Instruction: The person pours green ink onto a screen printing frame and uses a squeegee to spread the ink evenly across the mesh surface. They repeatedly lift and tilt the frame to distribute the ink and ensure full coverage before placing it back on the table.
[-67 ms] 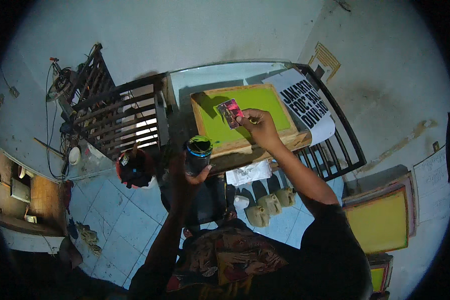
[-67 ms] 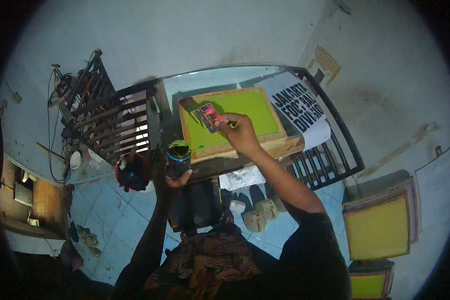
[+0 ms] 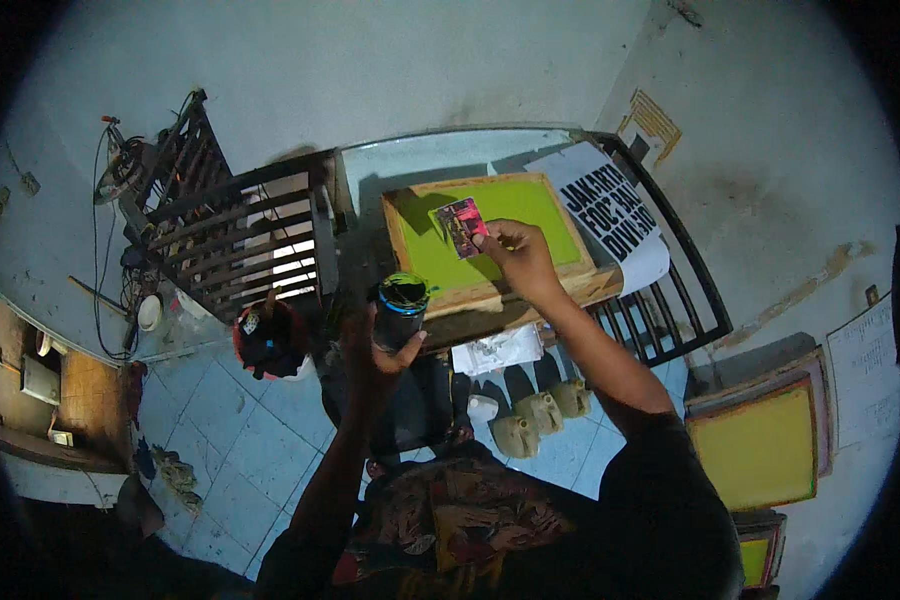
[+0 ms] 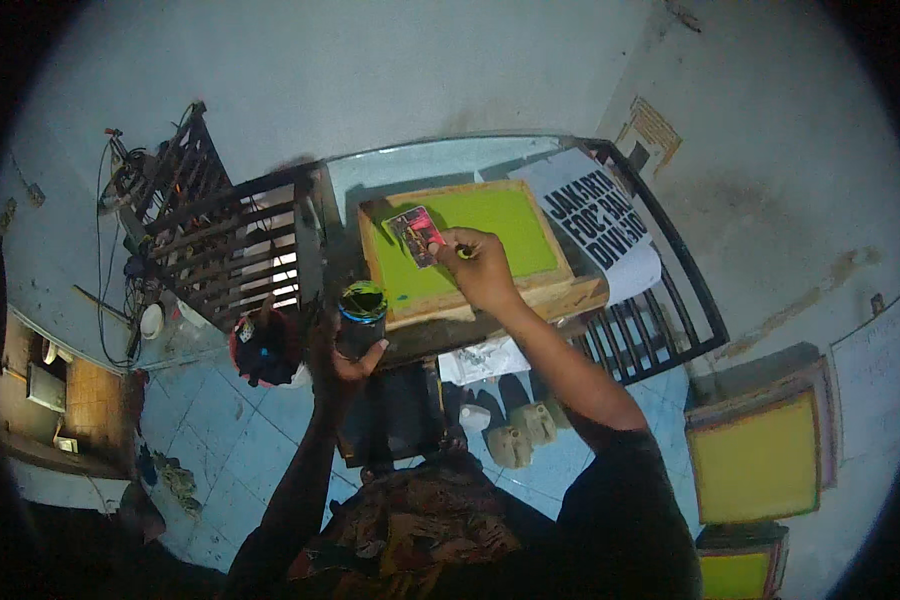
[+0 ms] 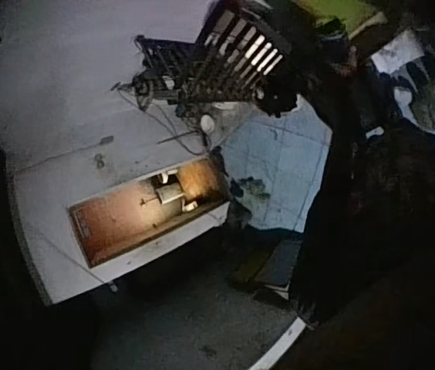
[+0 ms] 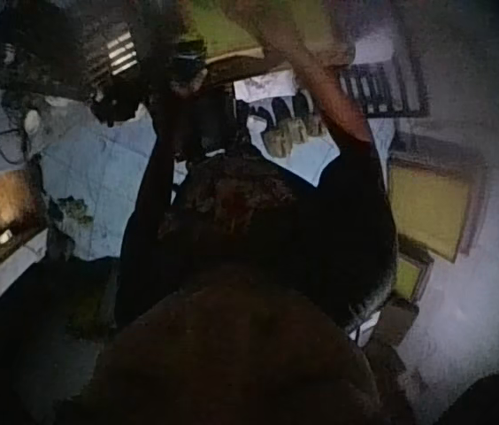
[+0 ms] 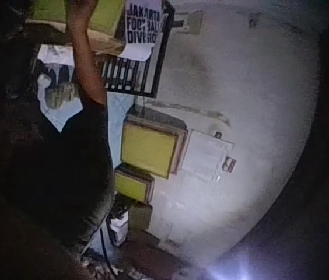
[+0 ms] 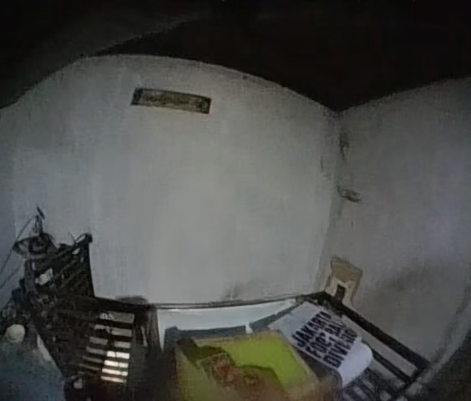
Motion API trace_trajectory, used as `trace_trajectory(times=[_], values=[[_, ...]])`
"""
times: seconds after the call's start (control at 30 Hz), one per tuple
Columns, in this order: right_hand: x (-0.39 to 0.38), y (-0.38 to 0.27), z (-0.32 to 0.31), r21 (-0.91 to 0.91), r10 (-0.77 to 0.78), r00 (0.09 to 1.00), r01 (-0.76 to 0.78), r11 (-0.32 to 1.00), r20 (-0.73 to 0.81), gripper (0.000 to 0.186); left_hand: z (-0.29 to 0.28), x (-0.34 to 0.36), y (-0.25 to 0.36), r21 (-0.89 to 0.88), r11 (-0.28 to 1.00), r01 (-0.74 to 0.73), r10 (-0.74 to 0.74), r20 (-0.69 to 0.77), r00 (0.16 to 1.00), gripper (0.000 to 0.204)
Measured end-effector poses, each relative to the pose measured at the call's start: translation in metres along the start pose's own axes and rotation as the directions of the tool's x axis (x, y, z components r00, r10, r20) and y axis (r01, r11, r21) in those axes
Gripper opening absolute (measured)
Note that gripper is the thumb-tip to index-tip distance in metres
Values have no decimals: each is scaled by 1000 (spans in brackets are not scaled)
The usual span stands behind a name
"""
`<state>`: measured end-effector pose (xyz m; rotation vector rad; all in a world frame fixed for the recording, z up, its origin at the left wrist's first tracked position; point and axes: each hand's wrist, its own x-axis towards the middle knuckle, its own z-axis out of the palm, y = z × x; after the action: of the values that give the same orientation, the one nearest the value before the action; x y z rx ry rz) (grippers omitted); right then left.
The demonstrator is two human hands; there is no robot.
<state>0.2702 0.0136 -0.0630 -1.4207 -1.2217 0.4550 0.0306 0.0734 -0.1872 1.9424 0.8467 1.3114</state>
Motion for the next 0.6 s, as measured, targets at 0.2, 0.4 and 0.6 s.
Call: trace_trajectory(times=[0.2,0.4,0.6], values=[[-9,-40,13,-71,-160,975,150,986,-152,10,30,19,21,84,996,18,-17,-10,1000,66],[-18,-45,11,-468,-555,831,478,743,-34,23,21,41,56,-83,995,55,-53,34,998,62],[-24,-38,1,-666,-674,730,559,494,113,38,16,44,61,-183,977,109,-106,24,994,62]])
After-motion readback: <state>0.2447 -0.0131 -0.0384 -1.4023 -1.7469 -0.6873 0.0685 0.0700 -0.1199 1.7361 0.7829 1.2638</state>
